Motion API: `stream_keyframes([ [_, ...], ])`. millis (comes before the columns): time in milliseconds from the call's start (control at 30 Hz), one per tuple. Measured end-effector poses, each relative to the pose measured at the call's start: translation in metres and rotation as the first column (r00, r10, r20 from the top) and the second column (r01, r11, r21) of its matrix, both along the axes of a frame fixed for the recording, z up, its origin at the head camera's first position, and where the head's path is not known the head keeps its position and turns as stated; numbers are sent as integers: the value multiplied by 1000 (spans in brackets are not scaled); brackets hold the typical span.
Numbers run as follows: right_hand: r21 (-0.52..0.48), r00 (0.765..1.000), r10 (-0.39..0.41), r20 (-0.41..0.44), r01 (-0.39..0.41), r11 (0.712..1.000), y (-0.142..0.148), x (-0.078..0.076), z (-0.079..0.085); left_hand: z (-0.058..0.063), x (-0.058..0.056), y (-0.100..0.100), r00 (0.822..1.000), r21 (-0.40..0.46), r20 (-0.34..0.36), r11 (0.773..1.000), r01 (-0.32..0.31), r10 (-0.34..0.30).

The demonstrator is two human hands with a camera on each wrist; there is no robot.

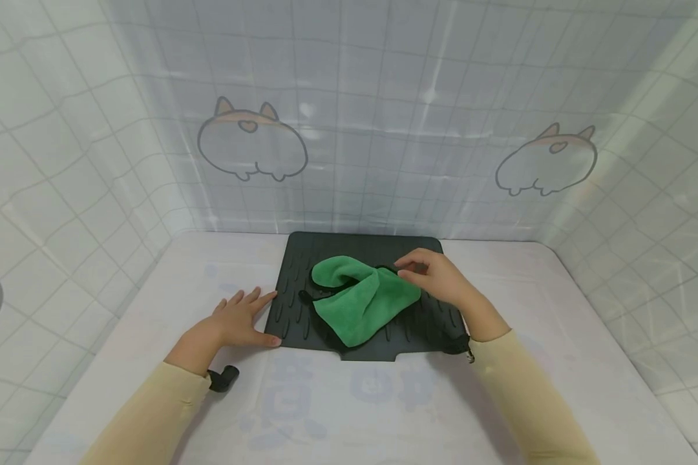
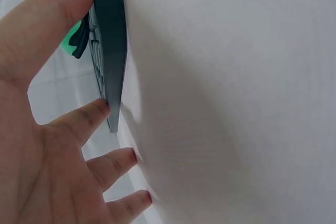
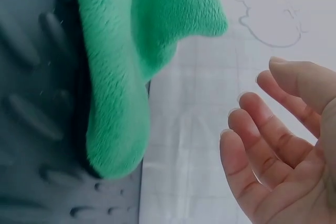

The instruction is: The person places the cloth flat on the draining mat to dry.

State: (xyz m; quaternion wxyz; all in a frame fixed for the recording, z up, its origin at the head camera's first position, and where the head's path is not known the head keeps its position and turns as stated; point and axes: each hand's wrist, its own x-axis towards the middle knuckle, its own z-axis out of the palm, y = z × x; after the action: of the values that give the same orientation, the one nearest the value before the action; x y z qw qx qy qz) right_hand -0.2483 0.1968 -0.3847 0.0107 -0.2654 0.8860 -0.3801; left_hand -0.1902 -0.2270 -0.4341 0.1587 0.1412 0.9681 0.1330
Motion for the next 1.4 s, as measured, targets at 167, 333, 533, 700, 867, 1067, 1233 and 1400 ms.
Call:
stream_keyframes([
  [167, -2, 999, -31, 21, 31, 1000, 11, 4, -3, 2, 1, 1, 1000, 4, -7, 1000, -1, 1],
  [333, 7, 997, -57, 41, 57, 998, 22, 6, -12, 2, 0, 1, 1000, 8, -8, 1000, 5, -5],
  [533, 24, 995, -70, 67, 69, 997, 31, 7, -21, 3, -3, 1, 1000, 17, -6, 1000, 14, -14],
  [700, 43, 992, -86, 92, 82, 996, 36, 8, -28, 4, -7, 4, 1000, 36, -13, 999, 18, -17],
  [867, 53, 989, -96, 117, 90, 995, 39, 8, -33, 6, -13, 12, 997, 84, -62, 996, 40, -35],
  [1067, 39, 980, -82, 183, 76, 996, 41, 5, -36, 4, -26, 20, 991, 213, -118, 973, 85, -60],
  [1233, 37, 968, -70, 242, 63, 997, 42, 3, -38, 0, -39, 28, 994, 296, -106, 953, 67, -37],
  [1400, 35, 957, -55, 286, 47, 998, 40, 3, -38, -3, -50, 40, 994, 348, -105, 935, 67, -32],
])
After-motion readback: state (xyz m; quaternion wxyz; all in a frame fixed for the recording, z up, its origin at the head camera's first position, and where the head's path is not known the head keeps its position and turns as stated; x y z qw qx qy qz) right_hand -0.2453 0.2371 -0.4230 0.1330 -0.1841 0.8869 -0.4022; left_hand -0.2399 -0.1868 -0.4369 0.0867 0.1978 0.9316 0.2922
